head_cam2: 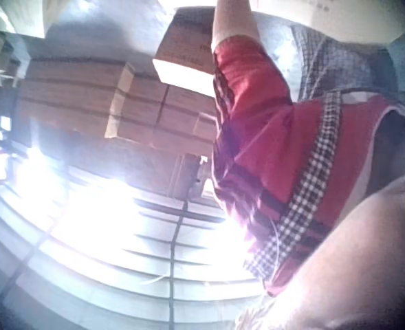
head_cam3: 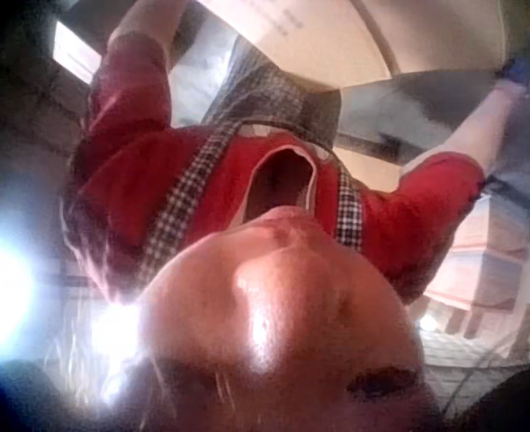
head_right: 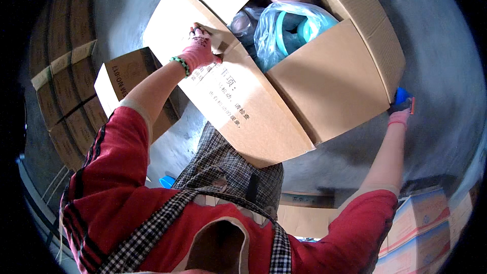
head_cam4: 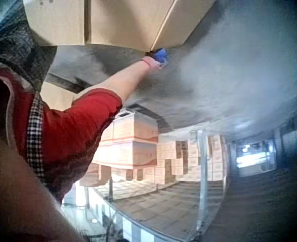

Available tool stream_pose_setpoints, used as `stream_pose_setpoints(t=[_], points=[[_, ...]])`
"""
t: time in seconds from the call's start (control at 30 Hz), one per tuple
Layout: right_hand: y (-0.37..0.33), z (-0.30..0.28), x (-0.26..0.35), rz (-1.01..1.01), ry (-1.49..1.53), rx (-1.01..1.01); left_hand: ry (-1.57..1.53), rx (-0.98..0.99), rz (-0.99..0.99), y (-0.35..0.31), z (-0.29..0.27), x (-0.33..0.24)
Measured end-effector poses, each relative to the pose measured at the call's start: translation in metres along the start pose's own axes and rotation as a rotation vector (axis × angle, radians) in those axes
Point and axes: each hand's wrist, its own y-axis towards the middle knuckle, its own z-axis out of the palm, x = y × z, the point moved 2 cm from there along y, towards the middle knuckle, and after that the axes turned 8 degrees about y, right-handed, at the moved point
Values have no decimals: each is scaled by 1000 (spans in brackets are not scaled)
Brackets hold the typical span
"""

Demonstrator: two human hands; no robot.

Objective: The person packs plastic kitchenware, including bowls and cups, into cardboard boxes. They arrange the items inside, close the flaps, and seal the boxes using a handheld tape dispenser. The process is repeated for multiple boxes in a warehouse setting.

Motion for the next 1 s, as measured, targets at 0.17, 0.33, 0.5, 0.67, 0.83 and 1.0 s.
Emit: stream_pose_setpoints(t=[0.17, 0.33, 0.5, 0.67, 0.83, 1.0], points=[[-77, 67, 34, -9, 24, 942, 97, 23, 2, -1, -1, 5], [-192, 112, 22, 113, -27, 1144, 20, -26, 66, 17, 16, 7], [-273, 159, -123, -203, -604, 501, -39, -24, 55, 5, 6, 15], [-287, 193, -212, -563, -516, 273, 55, -95, 137, 17, 13, 15], [-291, 191, -208, -521, -553, 152, -53, -50, 113, -16, -9, 20], [-288, 182, -204, -439, -552, 125, -205, -354, 448, -49, -19, 13]])
